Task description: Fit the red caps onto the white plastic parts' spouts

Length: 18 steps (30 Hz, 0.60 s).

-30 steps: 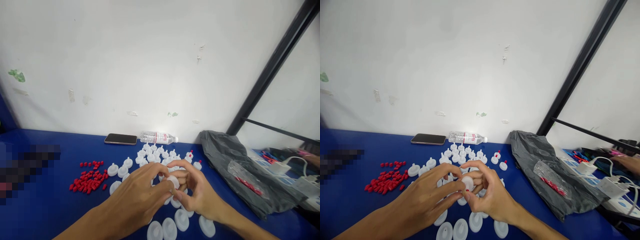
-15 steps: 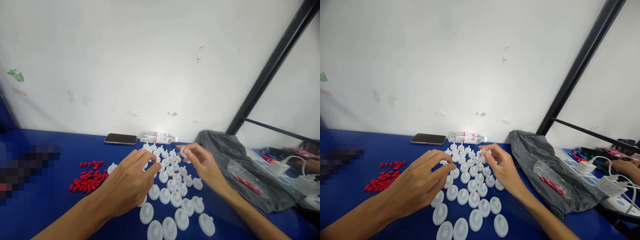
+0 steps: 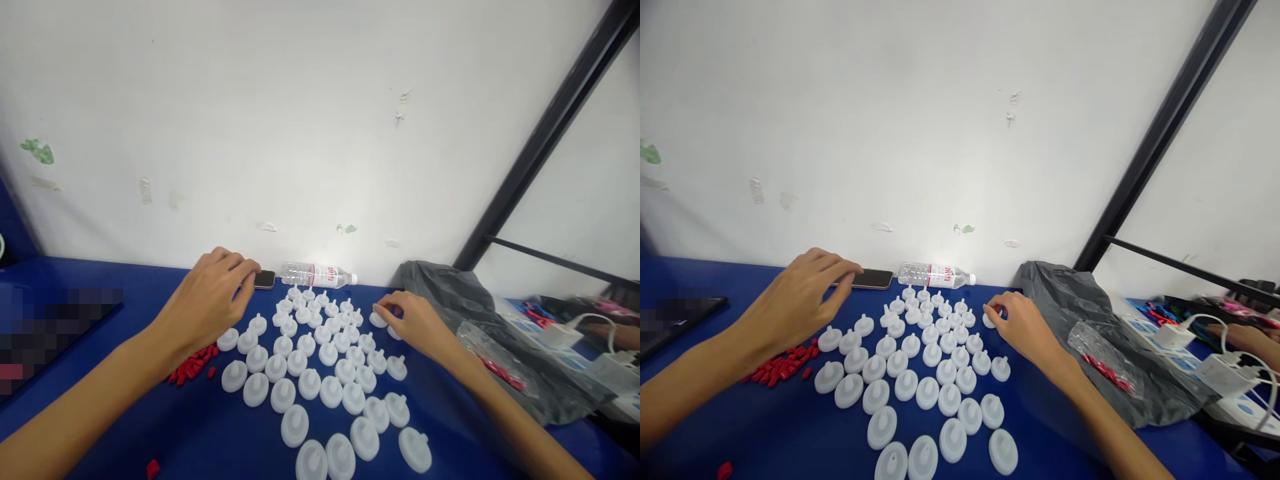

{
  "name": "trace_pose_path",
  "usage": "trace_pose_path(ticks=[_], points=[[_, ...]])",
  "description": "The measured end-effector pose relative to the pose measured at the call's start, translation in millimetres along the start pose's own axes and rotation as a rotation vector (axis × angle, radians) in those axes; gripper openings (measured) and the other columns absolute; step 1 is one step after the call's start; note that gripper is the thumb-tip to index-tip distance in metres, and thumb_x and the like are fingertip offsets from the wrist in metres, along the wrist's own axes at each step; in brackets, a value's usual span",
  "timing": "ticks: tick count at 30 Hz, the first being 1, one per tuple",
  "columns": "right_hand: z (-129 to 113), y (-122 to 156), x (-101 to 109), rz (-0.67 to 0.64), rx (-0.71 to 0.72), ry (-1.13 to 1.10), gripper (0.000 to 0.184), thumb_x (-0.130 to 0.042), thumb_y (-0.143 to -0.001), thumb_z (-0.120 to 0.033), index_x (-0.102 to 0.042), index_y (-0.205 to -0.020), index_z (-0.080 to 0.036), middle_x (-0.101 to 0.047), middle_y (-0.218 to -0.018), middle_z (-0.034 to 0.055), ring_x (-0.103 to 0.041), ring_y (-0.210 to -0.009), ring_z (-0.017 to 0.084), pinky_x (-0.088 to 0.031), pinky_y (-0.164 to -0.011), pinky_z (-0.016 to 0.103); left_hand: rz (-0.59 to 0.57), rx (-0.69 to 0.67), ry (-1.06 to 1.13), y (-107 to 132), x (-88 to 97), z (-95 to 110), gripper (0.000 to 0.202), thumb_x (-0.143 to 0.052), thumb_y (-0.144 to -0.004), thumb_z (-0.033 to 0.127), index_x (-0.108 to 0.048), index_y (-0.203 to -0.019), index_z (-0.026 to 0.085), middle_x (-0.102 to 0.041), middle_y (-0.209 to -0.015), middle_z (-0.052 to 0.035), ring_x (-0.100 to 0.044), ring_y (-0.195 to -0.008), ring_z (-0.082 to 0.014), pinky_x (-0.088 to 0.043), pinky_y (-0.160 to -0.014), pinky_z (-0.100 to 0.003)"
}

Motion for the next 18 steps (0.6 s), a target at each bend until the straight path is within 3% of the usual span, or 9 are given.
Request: trace_pose_path(ticks=[4, 8, 11, 14, 18], points=[[0, 2, -11, -0.096, 0.015, 0.069, 0.029, -0.056, -0.099, -0.034, -0.081, -0.087, -0.024, -0.081, -0.088, 0.0061, -0.072, -0.081, 0.027, -0.047, -0.074, 0.036, -0.259, 0.18, -0.111, 0, -18.2, -40, 0.029, -0.048, -0.108, 0.023, -0.075, -0.115, 0.013, -0.079, -0.106, -0.0117, -0.067, -0.108, -0.0322, -0.057, -0.098, -0.055], [-2, 4, -13, -0.133, 0.027, 0.116, 0.03, -0.055, -0.098, -0.032, -0.079, -0.082, -0.023, -0.08, -0.087, 0.0069, -0.072, -0.081, 0.027, -0.046, -0.072, 0.037, -0.558, 0.327, -0.157, 12, -36.4, -70, 0.023, -0.065, -0.106, 0.038, -0.073, -0.113, 0.017, -0.075, -0.102, -0.0038, -0.073, -0.097, -0.0206, -0.062, -0.092, -0.043], [-3, 5, -14, -0.138, 0.029, 0.129, 0.031, -0.055, -0.1, -0.034, -0.078, -0.083, -0.024, -0.08, -0.087, 0.0073, -0.072, -0.083, 0.029, -0.047, -0.073, 0.038, -0.743, 0.386, -0.12, 26, -48.7, -82, 0.027, -0.068, -0.105, 0.043, -0.073, -0.111, 0.018, -0.076, -0.104, -0.0038, -0.074, -0.091, -0.0186, -0.064, -0.087, -0.039], [-9, 5, -15, -0.136, 0.054, 0.11, 0.035, -0.053, -0.106, -0.044, -0.08, -0.094, -0.024, -0.081, -0.097, 0.0088, -0.073, -0.093, 0.031, -0.052, -0.081, 0.043, -0.858, 0.401, -0.056, 39, -57.2, -84, 0.026, -0.068, -0.104, 0.043, -0.074, -0.11, 0.018, -0.077, -0.108, -0.0047, -0.075, -0.096, -0.0193, -0.064, -0.089, -0.04], [-21, 7, -19, -0.136, 0.132, 0.061, 0.044, -0.047, -0.112, -0.055, -0.079, -0.109, -0.026, -0.08, -0.122, 0.0112, -0.071, -0.114, 0.034, -0.055, -0.1, 0.051, -0.902, 0.434, -0.052, 49, -60.4, -88, 0.025, -0.07, -0.103, 0.042, -0.073, -0.108, 0.018, -0.076, -0.107, -0.0045, -0.074, -0.095, -0.0191, -0.064, -0.089, -0.04]])
Point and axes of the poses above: each hand's wrist, its own y-axis away from the middle knuckle, its own x-axis out of the back of the hand, z = x × y, the point moved 8 cm from there along -y, towards the middle knuckle
